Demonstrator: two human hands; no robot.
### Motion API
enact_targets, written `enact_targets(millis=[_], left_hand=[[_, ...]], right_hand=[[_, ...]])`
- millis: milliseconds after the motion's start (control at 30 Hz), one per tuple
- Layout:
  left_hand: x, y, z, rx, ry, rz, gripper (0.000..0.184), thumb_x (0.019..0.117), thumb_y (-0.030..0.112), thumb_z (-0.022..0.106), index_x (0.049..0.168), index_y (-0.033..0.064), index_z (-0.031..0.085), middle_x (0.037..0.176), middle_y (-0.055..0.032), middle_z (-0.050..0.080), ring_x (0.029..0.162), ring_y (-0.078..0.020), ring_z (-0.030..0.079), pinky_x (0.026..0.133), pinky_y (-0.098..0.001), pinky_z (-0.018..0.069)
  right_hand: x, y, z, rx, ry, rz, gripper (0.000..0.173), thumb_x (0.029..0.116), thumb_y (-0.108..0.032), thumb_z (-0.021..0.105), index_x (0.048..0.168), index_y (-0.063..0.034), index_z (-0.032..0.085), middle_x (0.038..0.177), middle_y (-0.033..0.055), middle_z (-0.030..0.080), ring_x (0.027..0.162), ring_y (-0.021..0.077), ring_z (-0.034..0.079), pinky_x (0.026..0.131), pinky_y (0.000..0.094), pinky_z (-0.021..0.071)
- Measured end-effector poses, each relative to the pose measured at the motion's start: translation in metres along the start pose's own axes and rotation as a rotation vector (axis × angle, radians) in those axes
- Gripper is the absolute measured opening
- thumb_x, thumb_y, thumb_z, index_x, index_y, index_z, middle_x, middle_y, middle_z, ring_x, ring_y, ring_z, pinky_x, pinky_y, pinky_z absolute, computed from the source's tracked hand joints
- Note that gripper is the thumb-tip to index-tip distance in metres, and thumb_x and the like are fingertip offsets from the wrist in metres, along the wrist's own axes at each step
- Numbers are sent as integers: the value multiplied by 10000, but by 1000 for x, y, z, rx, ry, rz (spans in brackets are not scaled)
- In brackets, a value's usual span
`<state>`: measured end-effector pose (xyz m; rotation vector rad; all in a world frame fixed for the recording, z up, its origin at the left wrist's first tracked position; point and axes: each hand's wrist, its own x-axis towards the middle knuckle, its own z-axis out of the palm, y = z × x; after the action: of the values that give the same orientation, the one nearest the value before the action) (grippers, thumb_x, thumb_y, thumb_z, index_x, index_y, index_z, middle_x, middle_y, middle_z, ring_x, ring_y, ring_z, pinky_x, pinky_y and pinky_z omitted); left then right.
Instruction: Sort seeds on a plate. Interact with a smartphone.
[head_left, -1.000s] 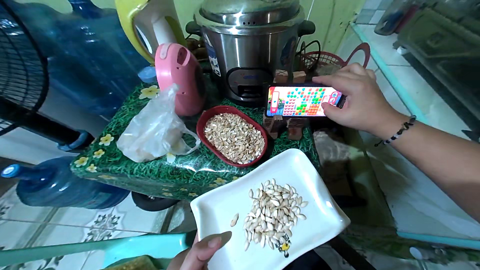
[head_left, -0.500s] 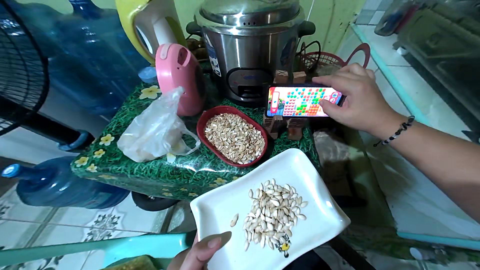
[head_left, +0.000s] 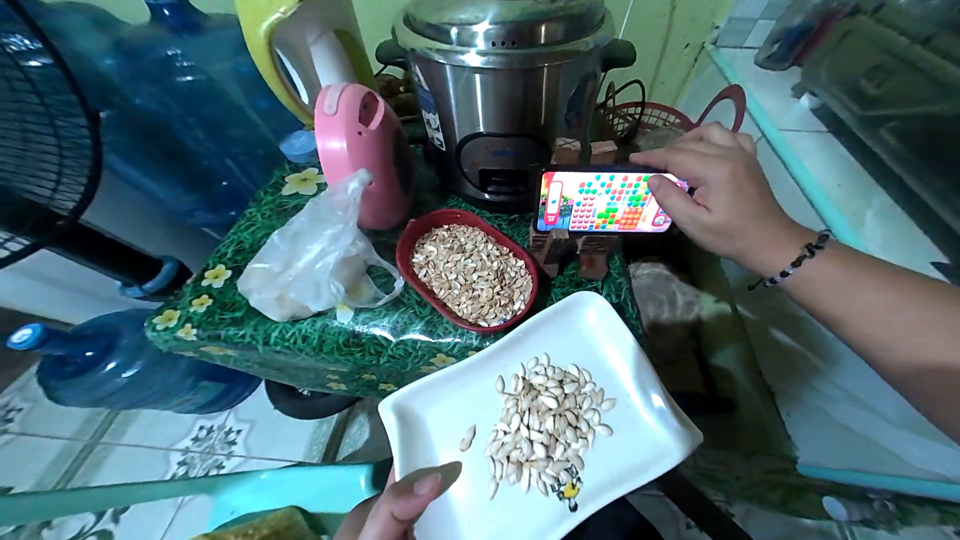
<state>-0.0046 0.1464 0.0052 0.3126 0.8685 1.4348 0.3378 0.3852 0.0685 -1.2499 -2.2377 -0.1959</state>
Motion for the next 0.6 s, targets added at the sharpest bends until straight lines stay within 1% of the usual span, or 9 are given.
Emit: enact_targets(millis=[100,167,300,367,467,600], left_hand=[[0,0,3,2,4,5,205,831,78,610,1023,117,671,883,-86,763,811,-153,757,726,-357,637],[0,0,3,2,5,2,210,832,81,610,1031,116,669,888,-85,763,812,-152,757,728,-359,637],[0,0,0,-2,1,-1,208,833,84,618,1032,113,675,897,-92,763,823,-158,758,737,-362,637],[0,0,-2,-4,1,-11,206,839,96,633,1036,108,693,906,-100,764,833,-165,758,746,-374,638],[0,0,-3,1,14,-8,202,832,102,644,1030,111,686,899,-98,763,823,-165,759,739,-376,639],[0,1,-3,10,19,1,192,838,99,634,1022,107,687,898,-95,763,825,-162,758,741,-373,638]], right_hand=[[1,1,1,1,11,2,389,1051,-233,433,1291,-107,711,1193,126,722,1237,354,577,1036,602,348],[1,1,1,3,15,5,388,1048,-234,437,1289,-108,713,1190,123,723,1234,349,578,1034,597,348],[1,1,1,3,12,-1,387,1033,-273,473,1286,-105,711,1195,127,718,1234,345,578,1040,599,344],[1,1,2,3,18,-10,393,1000,-294,518,1284,-104,711,1192,127,720,1226,348,583,1034,598,349],[0,2,3,1,20,-19,446,916,-275,552,1298,-105,705,1200,137,716,1217,366,583,1011,614,353],[-1,3,4,-9,10,-27,495,876,-270,562,1326,-111,691,1214,136,711,1210,369,580,992,611,357]])
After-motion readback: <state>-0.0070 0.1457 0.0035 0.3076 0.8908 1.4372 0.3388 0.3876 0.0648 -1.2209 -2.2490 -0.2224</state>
